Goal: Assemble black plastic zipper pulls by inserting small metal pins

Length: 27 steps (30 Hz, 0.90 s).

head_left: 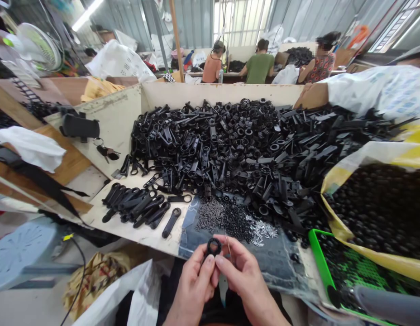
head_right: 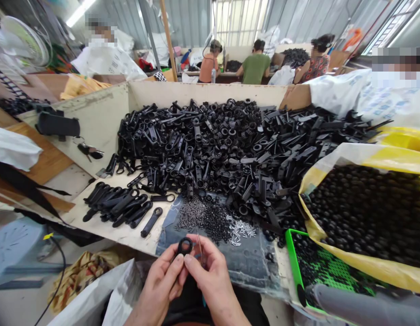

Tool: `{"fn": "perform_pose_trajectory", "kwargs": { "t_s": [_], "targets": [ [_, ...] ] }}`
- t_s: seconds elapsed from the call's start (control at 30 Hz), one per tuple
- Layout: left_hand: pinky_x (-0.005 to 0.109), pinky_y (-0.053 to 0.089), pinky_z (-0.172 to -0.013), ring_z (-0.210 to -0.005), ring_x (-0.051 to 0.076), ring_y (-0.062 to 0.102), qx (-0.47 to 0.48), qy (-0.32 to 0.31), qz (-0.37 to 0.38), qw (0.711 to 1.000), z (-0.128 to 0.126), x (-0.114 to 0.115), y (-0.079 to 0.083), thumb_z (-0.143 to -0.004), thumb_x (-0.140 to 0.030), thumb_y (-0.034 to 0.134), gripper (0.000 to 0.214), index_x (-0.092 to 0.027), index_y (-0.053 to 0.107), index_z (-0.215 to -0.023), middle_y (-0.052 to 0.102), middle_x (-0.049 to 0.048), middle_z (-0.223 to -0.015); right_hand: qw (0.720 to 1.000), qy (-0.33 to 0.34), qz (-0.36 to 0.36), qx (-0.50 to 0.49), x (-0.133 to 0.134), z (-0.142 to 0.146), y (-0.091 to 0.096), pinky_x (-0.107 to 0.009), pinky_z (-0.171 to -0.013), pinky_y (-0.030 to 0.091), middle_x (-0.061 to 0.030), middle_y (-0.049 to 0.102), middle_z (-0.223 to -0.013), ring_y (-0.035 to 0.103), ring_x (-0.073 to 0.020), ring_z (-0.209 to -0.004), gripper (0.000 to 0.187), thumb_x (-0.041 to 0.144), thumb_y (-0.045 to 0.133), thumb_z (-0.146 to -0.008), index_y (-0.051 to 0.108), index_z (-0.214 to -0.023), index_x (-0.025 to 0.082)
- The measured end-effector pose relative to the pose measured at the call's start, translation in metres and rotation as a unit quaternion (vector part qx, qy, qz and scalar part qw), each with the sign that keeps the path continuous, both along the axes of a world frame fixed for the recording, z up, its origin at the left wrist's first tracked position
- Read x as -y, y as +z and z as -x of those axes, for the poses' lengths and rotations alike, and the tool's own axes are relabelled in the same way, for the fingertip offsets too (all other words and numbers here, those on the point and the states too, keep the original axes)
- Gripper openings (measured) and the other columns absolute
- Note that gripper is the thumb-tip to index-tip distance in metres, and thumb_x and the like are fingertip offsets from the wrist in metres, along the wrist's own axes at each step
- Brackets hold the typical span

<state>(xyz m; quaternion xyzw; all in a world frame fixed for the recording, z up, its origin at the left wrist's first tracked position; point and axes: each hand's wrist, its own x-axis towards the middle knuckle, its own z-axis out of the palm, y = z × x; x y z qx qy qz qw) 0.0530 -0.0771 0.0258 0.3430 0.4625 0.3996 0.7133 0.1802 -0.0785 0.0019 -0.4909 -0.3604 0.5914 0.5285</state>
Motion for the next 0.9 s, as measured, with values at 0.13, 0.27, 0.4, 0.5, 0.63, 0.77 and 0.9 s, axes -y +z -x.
{"fn": "perform_pose_trajectory", "kwargs": {
  "t_s": [0.13, 0.27, 0.4, 0.5, 0.63, 0.77, 0.9],
  "targets": [
    [0.017, 0.022, -0.042, -0.043, 0.003, 0.028, -0.006, -0.016, -0.011, 1.000, 0.001, 0.001, 0.000, -0.088, -0.065, 0.067, 0.057, -0.016, 0.064, -0.117, 0.044, -0.0094, -0.056, 0.998, -0.030, -0.017, -0.046, 0.001, 0.006, -0.004, -0.020, -0.044, 0.047, -0.0015, 0.067, -0.079, 0.058, -0.0106, -0.049, 0.050, 0.057, 0.081, -0.080, 0.072, -0.113, 0.020],
    [0.017, 0.024, -0.044, -0.044, 0.004, 0.031, -0.001, -0.010, -0.006, 1.000, 0.001, 0.004, -0.003, -0.088, -0.065, 0.066, 0.059, -0.015, 0.065, -0.121, 0.045, -0.0086, -0.056, 0.998, -0.007, -0.002, -0.062, -0.001, 0.005, 0.005, -0.025, -0.044, 0.054, -0.0011, 0.067, -0.077, 0.061, -0.0126, -0.045, 0.052, 0.056, 0.083, -0.079, 0.071, -0.113, 0.018],
    [0.018, 0.025, -0.044, -0.047, 0.006, 0.034, -0.006, 0.020, -0.006, 1.000, 0.001, 0.007, -0.007, -0.088, -0.065, 0.067, 0.062, -0.017, 0.065, -0.127, 0.046, -0.0070, -0.058, 0.999, -0.003, 0.003, -0.037, 0.000, 0.003, 0.008, -0.027, -0.048, 0.057, -0.0017, 0.067, -0.078, 0.064, -0.0138, -0.048, 0.053, 0.055, 0.083, -0.080, 0.071, -0.116, 0.018],
    [0.019, 0.026, -0.045, -0.049, 0.007, 0.036, -0.022, 0.037, -0.013, 0.999, 0.000, 0.008, -0.009, -0.086, -0.067, 0.067, 0.067, -0.017, 0.063, -0.131, 0.048, -0.0058, -0.061, 1.000, -0.011, 0.001, -0.023, 0.000, 0.003, 0.003, -0.026, -0.047, 0.057, -0.0018, 0.067, -0.077, 0.062, -0.0131, -0.048, 0.053, 0.055, 0.083, -0.080, 0.073, -0.117, 0.018],
    [0.019, 0.025, -0.044, -0.048, 0.007, 0.033, -0.038, 0.045, -0.017, 0.998, -0.002, 0.009, -0.011, -0.086, -0.068, 0.066, 0.069, -0.017, 0.063, -0.132, 0.045, -0.0068, -0.059, 0.999, -0.020, 0.014, -0.028, 0.000, 0.006, -0.001, -0.026, -0.042, 0.057, 0.0001, 0.064, -0.072, 0.060, -0.0132, -0.046, 0.058, 0.057, 0.083, -0.079, 0.073, -0.120, 0.019],
    [0.021, 0.030, -0.045, -0.050, 0.011, 0.038, -0.088, 0.069, -0.026, 0.993, -0.004, 0.012, -0.014, -0.086, -0.068, 0.065, 0.066, -0.019, 0.065, -0.130, 0.052, -0.0041, -0.059, 0.998, -0.034, 0.027, -0.039, 0.000, 0.012, 0.001, -0.025, -0.038, 0.056, 0.0019, 0.063, -0.067, 0.058, -0.0126, -0.043, 0.062, 0.060, 0.084, -0.077, 0.074, -0.122, 0.019],
    [0.023, 0.039, -0.050, -0.057, 0.014, 0.048, -0.116, 0.099, -0.044, 0.987, -0.007, 0.014, -0.017, -0.084, -0.065, 0.068, 0.060, -0.022, 0.069, -0.126, 0.070, 0.0046, -0.078, 0.998, -0.044, 0.025, -0.049, 0.002, 0.017, -0.003, -0.024, -0.035, 0.055, 0.0005, 0.066, -0.071, 0.055, -0.0104, -0.040, 0.059, 0.060, 0.082, -0.079, 0.074, -0.122, 0.020]
  ]
}}
